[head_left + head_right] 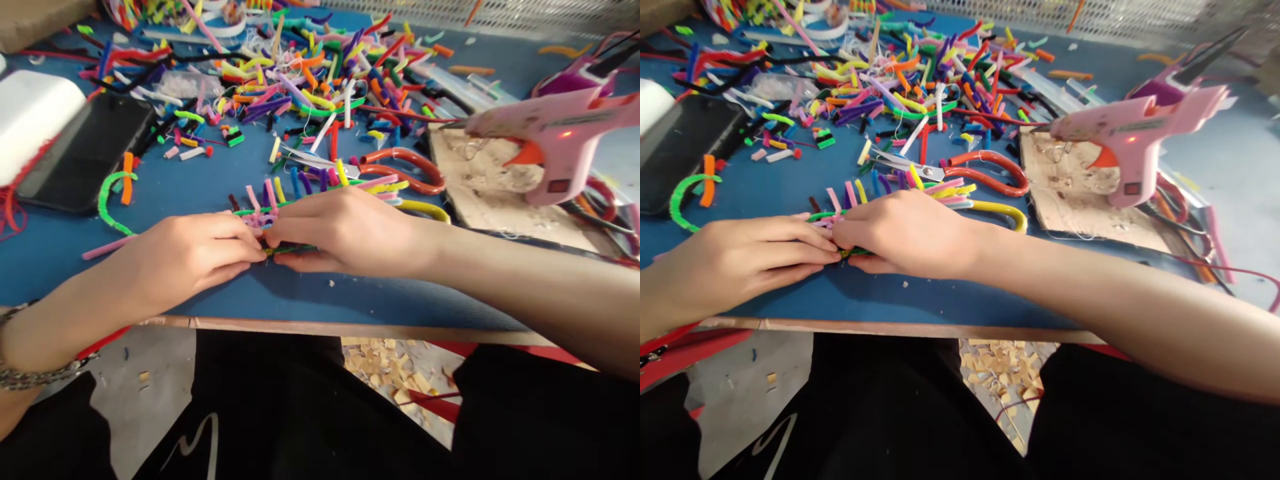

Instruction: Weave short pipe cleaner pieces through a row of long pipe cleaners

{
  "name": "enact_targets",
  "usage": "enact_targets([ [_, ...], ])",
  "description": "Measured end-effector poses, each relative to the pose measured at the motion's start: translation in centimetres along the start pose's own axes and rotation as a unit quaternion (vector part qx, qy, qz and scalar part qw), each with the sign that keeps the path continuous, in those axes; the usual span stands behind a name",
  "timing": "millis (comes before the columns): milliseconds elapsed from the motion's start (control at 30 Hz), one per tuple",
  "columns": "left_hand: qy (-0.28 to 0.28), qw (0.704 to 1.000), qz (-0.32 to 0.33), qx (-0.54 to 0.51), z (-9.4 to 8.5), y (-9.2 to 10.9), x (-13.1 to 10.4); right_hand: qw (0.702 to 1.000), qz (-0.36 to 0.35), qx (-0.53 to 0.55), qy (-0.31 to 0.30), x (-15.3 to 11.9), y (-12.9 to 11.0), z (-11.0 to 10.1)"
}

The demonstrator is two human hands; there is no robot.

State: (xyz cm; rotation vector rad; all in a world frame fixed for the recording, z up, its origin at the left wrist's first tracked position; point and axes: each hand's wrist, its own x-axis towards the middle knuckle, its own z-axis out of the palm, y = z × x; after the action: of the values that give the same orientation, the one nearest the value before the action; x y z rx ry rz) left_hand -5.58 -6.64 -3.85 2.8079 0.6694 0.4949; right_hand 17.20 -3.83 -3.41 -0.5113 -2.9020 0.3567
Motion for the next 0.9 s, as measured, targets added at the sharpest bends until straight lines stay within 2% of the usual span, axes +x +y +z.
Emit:
enact_targets([
  [100, -0.004, 1.0, -0.016, -0.015, 0.0, 0.0, 0.0, 1.0, 0.015, -0.006, 0.022, 0.0, -0.3, 0.2],
  [267, -0.022, 0.998, -0.028, -0.049, 0.0, -0.2, 0.1, 0.989, 0.077, 0.122, 0.019, 0.7, -0.2, -0.1],
  [500, -0.015, 0.999, 0.023, 0.026, -0.3, -0.2, -0.2, 0.977, 0.168, 0.128, -0.017, 1.6, -0.7, -0.5],
  [567, -0.013, 0.998, 0.039, 0.053, -0.4, -0.1, -0.6, 0.978, 0.166, 0.126, -0.018, 1.6, -0.9, -0.6],
  [767, -0.009, 0.99, 0.077, 0.12, -0.6, 0.5, -1.6, 0.993, 0.089, 0.071, 0.015, 0.9, -1.1, 0.0],
  [900, -0.006, 0.994, 0.052, 0.1, -0.7, 0.5, -1.4, 0.995, 0.07, 0.068, 0.027, 0.9, -1.1, 0.5],
])
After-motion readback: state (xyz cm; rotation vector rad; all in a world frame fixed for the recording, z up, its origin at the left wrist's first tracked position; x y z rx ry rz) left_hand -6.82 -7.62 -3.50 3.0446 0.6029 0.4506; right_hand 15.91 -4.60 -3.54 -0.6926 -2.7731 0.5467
